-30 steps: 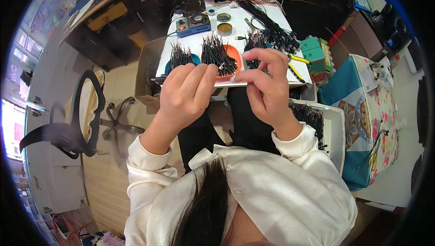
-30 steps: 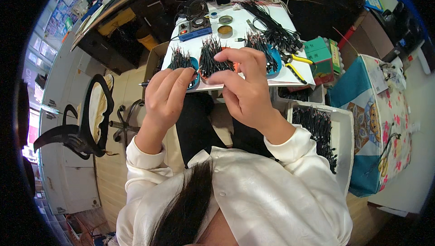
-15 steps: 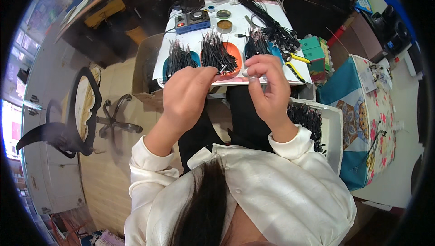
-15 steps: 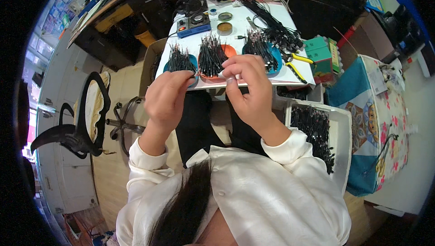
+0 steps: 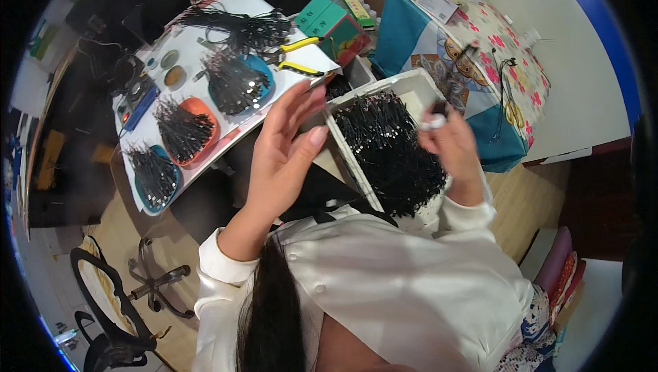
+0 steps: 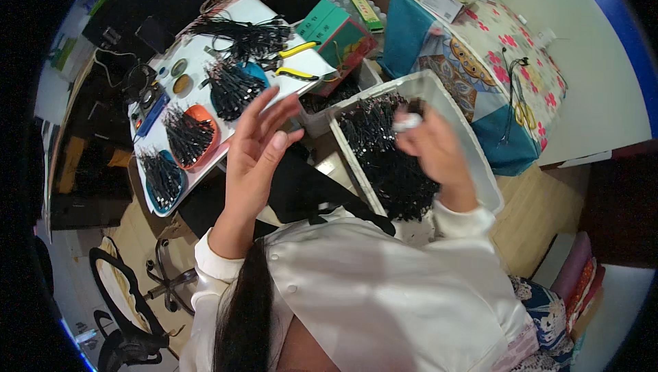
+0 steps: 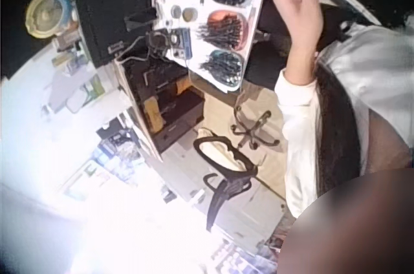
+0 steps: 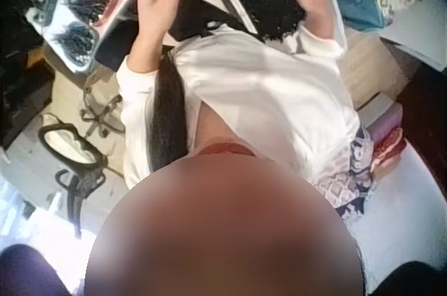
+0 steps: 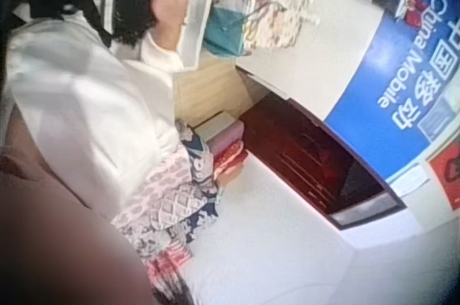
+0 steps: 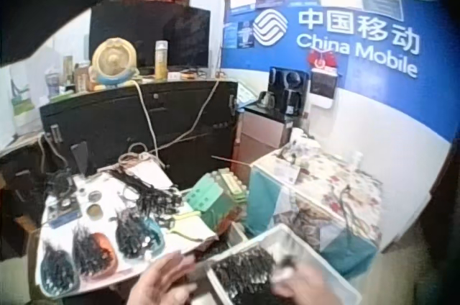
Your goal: The person repeatedly picks up small black cables and white connectors from trays on a table, inserts the connector onto the cable end, and places the assembled unit into a container. The process is repeated continuously throughout the clip.
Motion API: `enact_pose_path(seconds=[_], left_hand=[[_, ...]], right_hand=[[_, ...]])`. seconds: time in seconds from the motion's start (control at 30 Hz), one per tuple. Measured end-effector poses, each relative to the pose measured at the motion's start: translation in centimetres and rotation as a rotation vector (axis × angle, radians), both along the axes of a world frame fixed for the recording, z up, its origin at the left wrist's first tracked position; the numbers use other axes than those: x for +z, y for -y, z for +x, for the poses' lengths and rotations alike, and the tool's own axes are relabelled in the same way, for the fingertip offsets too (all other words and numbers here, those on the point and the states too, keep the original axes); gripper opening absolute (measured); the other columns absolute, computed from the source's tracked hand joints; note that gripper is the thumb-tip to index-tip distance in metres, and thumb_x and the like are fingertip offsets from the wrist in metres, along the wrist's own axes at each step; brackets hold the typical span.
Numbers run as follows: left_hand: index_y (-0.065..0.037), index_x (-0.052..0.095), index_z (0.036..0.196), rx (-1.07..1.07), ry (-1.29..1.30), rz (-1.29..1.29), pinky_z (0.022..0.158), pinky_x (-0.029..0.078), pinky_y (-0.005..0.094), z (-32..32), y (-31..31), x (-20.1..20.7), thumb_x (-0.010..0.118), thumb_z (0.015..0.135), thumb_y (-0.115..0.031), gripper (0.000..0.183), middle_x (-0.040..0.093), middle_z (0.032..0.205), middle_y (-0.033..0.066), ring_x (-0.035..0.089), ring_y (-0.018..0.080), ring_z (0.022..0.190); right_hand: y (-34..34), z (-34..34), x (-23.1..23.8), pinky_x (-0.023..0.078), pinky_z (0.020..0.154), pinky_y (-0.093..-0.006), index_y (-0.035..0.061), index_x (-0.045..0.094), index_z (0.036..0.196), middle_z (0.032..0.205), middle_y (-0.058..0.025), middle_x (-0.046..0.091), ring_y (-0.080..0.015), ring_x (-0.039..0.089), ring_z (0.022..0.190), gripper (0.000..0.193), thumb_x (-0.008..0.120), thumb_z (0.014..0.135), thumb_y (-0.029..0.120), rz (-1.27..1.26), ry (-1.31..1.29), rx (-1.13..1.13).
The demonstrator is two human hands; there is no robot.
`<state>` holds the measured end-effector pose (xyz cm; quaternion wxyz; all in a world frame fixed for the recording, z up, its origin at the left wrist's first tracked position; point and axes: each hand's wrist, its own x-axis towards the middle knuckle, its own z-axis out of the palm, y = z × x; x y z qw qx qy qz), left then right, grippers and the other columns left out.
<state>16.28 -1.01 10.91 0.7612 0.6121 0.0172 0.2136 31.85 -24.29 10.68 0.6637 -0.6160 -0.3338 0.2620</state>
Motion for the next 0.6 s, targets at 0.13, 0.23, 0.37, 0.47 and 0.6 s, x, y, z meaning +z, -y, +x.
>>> enact_pose_path(seconds=[0.13,0.23,0.37,0.47,0.6], left_hand=[[0.000,0.047,0.133,-0.024,-0.300,-0.011,0.088,0.047,0.0267,-0.2,-1.0,-6.4,0.060,0.094,-0.010,0.043,0.060,0.120,0.0097,0.056,0.0134,0.105],[0.001,0.055,0.123,-0.060,-0.490,-0.120,0.080,0.049,0.0243,-2.4,-0.7,-10.1,0.056,0.095,-0.006,0.030,0.065,0.111,0.0084,0.060,0.0113,0.095],[0.002,0.057,0.121,-0.029,-0.557,-0.167,0.079,0.049,0.0243,-6.0,-1.5,-11.5,0.055,0.095,-0.004,0.027,0.066,0.109,0.0087,0.061,0.0116,0.093],[0.002,0.058,0.119,0.130,-0.558,-0.164,0.078,0.049,0.0237,-8.6,-3.1,-11.0,0.054,0.093,-0.002,0.026,0.066,0.106,0.0081,0.061,0.0109,0.091],[0.001,0.062,0.113,0.419,-0.512,-0.089,0.067,0.042,0.0186,-12.3,-6.9,-10.1,0.056,0.091,-0.003,0.023,0.067,0.094,0.0031,0.055,0.0043,0.079]], right_hand=[[6.6,2.9,-3.3,0.027,0.047,-0.0206,0.0032,0.052,0.098,0.063,0.0012,0.047,-0.0058,0.038,0.052,0.025,0.042,0.103,0.025,-0.287,-0.097,-0.206],[5.8,4.9,-11.8,0.028,0.044,-0.0236,0.0064,0.051,0.089,0.059,-0.0006,0.049,-0.0076,0.040,0.048,0.027,0.043,0.103,0.029,-0.467,-0.205,-0.177],[2.4,7.6,-21.8,0.045,0.050,-0.0271,0.0018,0.053,0.088,0.067,-0.0061,0.058,-0.0138,0.054,0.054,0.029,0.046,0.099,0.028,-0.759,-0.535,-0.273],[-0.8,8.8,-23.1,0.053,0.074,-0.0496,-0.0045,0.064,0.091,0.090,-0.0249,0.068,-0.0400,0.067,0.082,0.048,0.052,0.095,0.042,-1.291,0.316,-0.069],[-5.5,7.1,-17.3,0.050,0.072,-0.0508,-0.0011,0.064,0.087,0.085,-0.0240,0.067,-0.0413,0.065,0.084,0.033,0.064,0.088,0.031,-1.285,0.798,-0.043]])
